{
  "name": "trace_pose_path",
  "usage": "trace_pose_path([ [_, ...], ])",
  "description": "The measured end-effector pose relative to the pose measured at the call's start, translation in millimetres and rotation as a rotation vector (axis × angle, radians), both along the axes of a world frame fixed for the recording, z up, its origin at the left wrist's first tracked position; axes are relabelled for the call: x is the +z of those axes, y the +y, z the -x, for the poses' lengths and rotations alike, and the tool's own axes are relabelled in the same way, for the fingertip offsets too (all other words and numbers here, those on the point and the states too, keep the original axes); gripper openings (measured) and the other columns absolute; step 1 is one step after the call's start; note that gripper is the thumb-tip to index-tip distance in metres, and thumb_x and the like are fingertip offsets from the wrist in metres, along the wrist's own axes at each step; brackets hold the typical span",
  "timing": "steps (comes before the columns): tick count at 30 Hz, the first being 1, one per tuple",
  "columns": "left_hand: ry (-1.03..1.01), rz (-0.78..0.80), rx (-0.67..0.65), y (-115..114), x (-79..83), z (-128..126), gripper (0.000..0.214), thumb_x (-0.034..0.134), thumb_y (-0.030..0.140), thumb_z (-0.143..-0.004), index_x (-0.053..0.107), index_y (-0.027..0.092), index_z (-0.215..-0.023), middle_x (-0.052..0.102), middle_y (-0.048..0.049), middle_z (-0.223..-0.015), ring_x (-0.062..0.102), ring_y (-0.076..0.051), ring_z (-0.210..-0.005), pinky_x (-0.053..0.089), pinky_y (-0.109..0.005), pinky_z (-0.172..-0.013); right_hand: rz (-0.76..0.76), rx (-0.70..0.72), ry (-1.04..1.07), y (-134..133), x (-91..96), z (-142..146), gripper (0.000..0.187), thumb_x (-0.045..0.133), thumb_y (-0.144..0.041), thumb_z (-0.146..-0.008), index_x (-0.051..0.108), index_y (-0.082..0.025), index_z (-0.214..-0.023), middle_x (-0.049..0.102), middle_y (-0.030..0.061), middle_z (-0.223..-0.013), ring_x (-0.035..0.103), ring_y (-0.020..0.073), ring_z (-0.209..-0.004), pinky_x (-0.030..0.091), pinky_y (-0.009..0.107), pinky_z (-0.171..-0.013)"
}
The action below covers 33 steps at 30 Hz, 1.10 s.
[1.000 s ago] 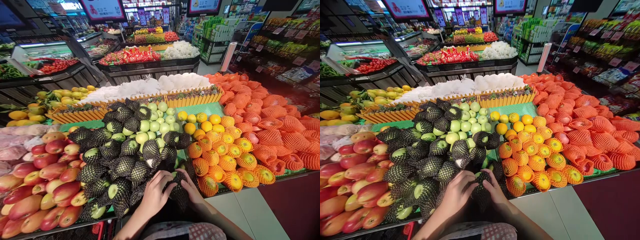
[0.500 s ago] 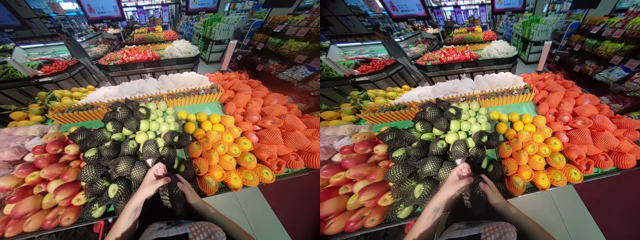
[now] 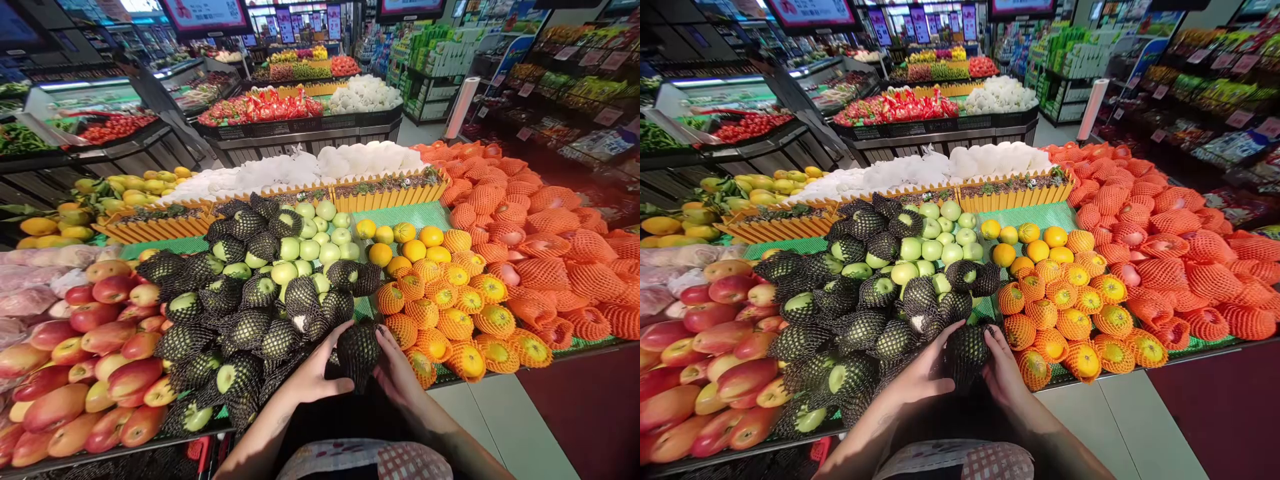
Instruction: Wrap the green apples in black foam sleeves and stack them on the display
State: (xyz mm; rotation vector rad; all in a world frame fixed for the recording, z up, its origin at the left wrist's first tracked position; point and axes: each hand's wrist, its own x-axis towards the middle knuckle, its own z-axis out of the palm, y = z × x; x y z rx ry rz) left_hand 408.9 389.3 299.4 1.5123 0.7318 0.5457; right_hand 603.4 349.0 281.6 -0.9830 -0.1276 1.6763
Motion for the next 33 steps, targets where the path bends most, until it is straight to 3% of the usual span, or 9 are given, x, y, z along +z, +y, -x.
trace_pose_path([
  [4,0.027,-0.066,-0.031,2,-6.3,1,0.091,0.073,0.041,-0.083,0.023,0.026,-0.159,0.029,-0.0114,-0.166,0.031,-0.034,-0.15,0.027,-0.053,-0.122,0.053,-0.004,0.04,5,-2.5,-4,0.031,0.086,-0.039,-0.072,0.069,-0.027,-0.095,0.076,-0.0011,-0.102,0.068,0.0226,-0.095,0.053,0.034,-0.081],
  [9,0.098,-0.112,0.017,-3,-8.1,-10,0.094,0.076,0.022,-0.077,0.026,0.026,-0.157,0.034,-0.0131,-0.163,0.033,-0.033,-0.149,0.023,-0.054,-0.125,0.058,-0.009,-0.006,6,-0.2,-4,0.035,0.088,-0.043,-0.069,0.076,-0.024,-0.095,0.078,0.0017,-0.099,0.069,0.0239,-0.095,0.052,0.036,-0.085],
  [14,0.113,-0.118,-0.063,-4,-6.7,-15,0.123,0.089,0.025,-0.06,0.017,0.024,-0.159,0.029,-0.0172,-0.164,0.029,-0.039,-0.15,0.021,-0.058,-0.124,-0.022,-0.083,-0.164,5,-2.6,0,0.03,0.089,-0.044,-0.067,0.076,-0.023,-0.085,0.074,0.0005,-0.082,0.064,0.0205,-0.079,0.049,0.035,-0.078],
  [18,0.073,-0.07,-0.005,-8,-16.4,-16,0.111,0.087,0.026,-0.06,0.028,0.023,-0.154,0.042,-0.0178,-0.156,0.042,-0.039,-0.142,0.031,-0.055,-0.12,-0.054,-0.139,-0.362,6,-3.0,0,0.03,0.091,-0.044,-0.064,0.075,-0.021,-0.078,0.063,-0.0034,-0.066,0.052,0.015,-0.064,0.041,0.03,-0.065],
  [24,0.01,-0.046,0.018,-13,-23.5,-11,0.098,0.08,0.018,-0.057,0.039,0.022,-0.145,0.054,-0.015,-0.142,0.053,-0.038,-0.129,0.04,-0.052,-0.112,-0.053,0.003,-0.315,13,9.0,-8,0.031,0.09,-0.046,-0.063,0.073,-0.021,-0.071,0.065,-0.0012,-0.07,0.053,0.0166,-0.066,0.04,0.03,-0.065],
  [30,0.062,-0.079,0.06,-14,-17.1,-12,0.114,0.08,0.015,-0.048,0.029,0.025,-0.149,0.06,-0.0127,-0.131,0.059,-0.035,-0.119,0.046,-0.051,-0.104,-0.237,0.145,-0.559,17,21.7,-15,0.028,0.09,-0.04,-0.064,0.077,-0.023,-0.082,0.068,-0.0012,-0.072,0.057,0.018,-0.071,0.042,0.032,-0.071],
  [33,0.082,-0.125,0.037,-14,-7.8,-15,0.115,0.079,0.012,-0.044,0.031,0.026,-0.147,0.061,-0.0114,-0.13,0.058,-0.036,-0.121,0.043,-0.051,-0.107,-0.285,0.193,-0.574,21,24.5,-15,0.023,0.091,-0.036,-0.064,0.078,-0.023,-0.077,0.069,-0.0007,-0.071,0.058,0.017,-0.067,0.042,0.032,-0.068],
])
